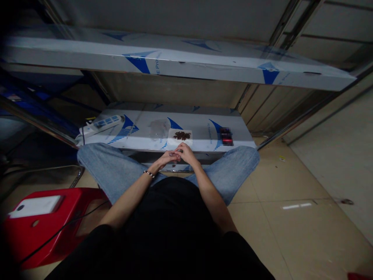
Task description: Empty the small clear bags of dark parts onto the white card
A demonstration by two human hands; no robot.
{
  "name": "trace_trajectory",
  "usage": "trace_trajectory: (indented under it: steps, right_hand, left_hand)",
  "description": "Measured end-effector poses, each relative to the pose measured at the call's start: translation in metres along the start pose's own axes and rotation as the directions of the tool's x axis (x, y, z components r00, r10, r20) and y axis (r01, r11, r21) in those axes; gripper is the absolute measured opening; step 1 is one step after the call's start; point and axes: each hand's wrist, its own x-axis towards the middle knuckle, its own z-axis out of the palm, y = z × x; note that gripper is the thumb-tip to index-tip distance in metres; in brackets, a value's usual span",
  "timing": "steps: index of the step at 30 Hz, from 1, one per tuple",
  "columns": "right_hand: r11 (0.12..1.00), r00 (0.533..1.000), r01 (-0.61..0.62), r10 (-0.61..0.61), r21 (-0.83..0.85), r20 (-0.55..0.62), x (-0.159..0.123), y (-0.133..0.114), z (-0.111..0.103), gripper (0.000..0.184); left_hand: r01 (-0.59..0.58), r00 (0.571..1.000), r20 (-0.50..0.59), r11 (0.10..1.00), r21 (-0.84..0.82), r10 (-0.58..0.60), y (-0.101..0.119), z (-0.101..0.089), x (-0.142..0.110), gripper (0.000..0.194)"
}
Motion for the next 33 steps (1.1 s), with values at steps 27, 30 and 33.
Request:
trace_trajectory:
  steps: [27,30,33]
  right_hand:
    - [0.904,0.866,-0.331,0.177,-0.272,-0.467,0.032,0.053,-0.016,0.025]
    - [0.91,0.907,-0.281,0.148,-0.304,-0.395,0.034,0.055,-0.012,0.021]
    - [0.905,0.922,-0.276,0.154,-0.323,-0.355,0.033,0.055,-0.01,0.019]
  left_hand:
    - [-0.002,0.998,-0.063,0.973,-0.231,-0.013,0.006,-0.005,0.0,0.041]
    - [0.002,0.998,-0.067,0.975,-0.224,-0.018,0.007,-0.005,-0.001,0.041]
    - [0.026,0.996,-0.072,0.974,-0.227,-0.043,0.008,-0.004,-0.002,0.042]
